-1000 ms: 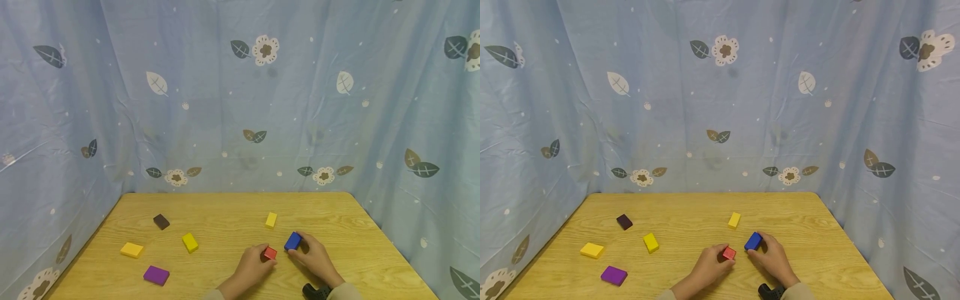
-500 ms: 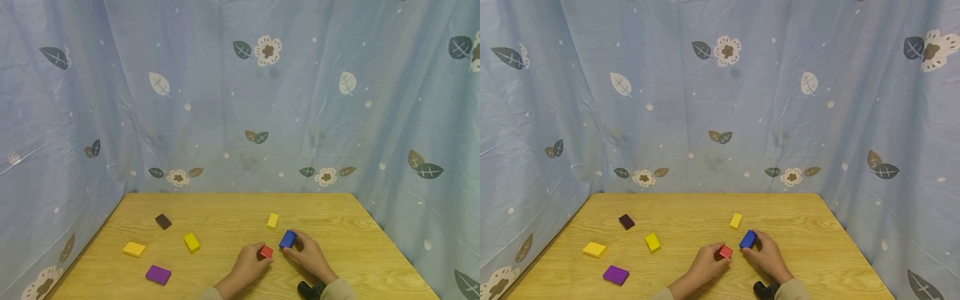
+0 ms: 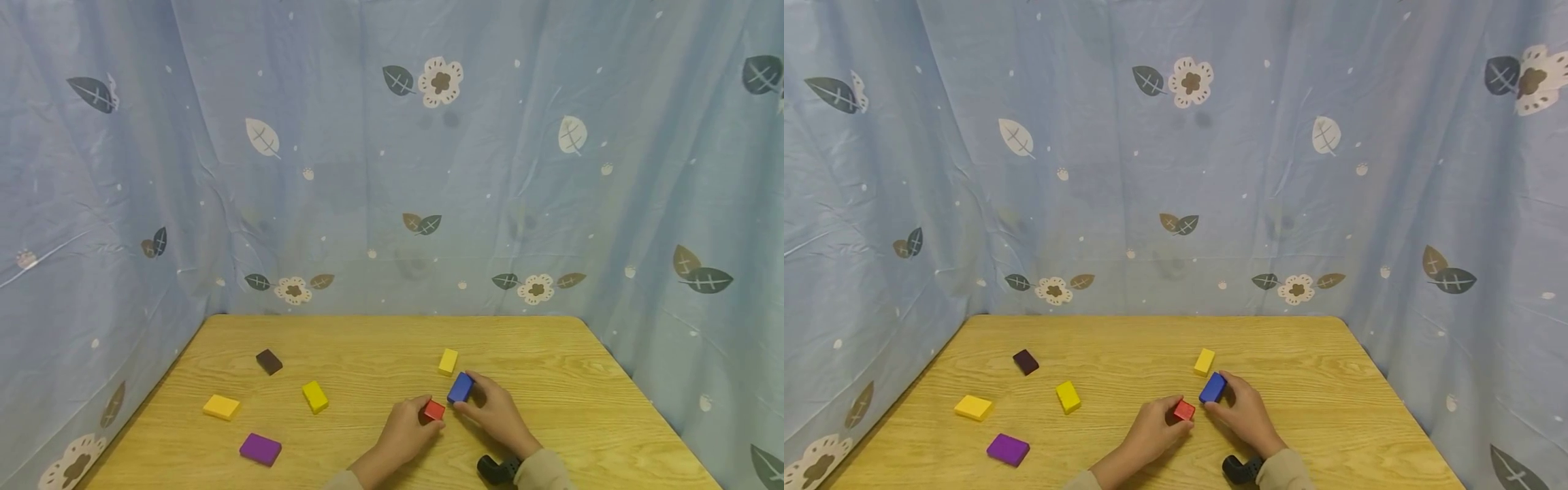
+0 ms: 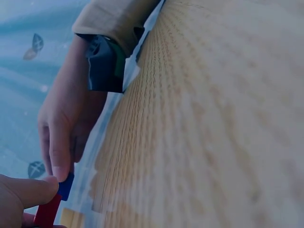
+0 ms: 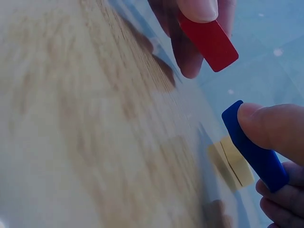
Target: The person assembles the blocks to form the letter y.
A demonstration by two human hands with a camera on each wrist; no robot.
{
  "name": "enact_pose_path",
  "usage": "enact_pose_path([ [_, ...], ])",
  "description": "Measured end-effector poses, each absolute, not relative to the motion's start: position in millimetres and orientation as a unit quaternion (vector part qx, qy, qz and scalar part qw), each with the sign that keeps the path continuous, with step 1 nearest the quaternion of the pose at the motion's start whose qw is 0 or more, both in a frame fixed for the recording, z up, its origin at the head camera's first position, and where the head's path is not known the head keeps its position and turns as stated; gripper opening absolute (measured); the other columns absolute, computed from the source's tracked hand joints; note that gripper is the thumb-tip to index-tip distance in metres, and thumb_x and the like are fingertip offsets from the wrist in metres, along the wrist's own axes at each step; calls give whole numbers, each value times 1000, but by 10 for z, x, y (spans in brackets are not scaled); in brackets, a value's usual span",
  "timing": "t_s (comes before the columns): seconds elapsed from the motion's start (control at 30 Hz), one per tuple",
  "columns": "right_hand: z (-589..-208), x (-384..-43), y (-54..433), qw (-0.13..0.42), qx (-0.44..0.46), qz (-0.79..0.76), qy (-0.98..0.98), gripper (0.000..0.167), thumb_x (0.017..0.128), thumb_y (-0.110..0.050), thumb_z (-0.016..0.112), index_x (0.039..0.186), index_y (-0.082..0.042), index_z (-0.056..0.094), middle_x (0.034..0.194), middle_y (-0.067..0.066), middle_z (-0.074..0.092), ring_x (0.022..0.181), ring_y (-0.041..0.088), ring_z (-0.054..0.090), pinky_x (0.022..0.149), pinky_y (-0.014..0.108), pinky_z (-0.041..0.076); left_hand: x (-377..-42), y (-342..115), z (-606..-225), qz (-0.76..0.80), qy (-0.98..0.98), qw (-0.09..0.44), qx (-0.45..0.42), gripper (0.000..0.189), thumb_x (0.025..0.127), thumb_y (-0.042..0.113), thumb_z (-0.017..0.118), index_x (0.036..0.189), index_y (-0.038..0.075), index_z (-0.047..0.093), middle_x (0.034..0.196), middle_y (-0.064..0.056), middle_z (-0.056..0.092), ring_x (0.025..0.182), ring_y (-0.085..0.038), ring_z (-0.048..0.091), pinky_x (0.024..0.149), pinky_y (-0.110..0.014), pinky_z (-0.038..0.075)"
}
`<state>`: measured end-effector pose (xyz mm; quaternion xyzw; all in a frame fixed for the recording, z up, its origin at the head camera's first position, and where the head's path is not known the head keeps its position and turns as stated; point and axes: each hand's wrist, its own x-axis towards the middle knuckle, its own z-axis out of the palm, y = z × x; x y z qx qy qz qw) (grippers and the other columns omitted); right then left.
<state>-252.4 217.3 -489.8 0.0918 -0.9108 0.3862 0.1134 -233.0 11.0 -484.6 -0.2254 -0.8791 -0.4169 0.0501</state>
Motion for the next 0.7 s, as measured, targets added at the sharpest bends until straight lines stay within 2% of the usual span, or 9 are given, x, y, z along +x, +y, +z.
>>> enact_pose_path([
  [0.27,-4909,-2584,2107,106,101,388,-910,73,78,-39,75,136,-3,50,132,19,56,123,39,51,102,53,42,-2361,76,-4875,-410,-880,62,-233,49,84,22,73,118,-11,60,99,-13,70,87,-13,65,69,-19,53],
  [0.5,-4896,-2622,2042,106,115,389,-908,73,79,-38,75,137,-2,49,133,19,55,123,38,51,102,53,42,-2380,49,-4875,-416,-880,51,-226,49,84,22,73,118,-10,60,94,-9,70,79,-3,59,63,-16,50],
  [0.7,-4911,-2696,1987,108,126,383,-909,72,79,-37,76,137,-3,50,133,18,55,123,38,51,102,53,42,-2399,37,-4863,-415,-882,52,-219,50,83,22,73,118,-11,60,92,-9,70,75,-2,56,59,-15,47],
])
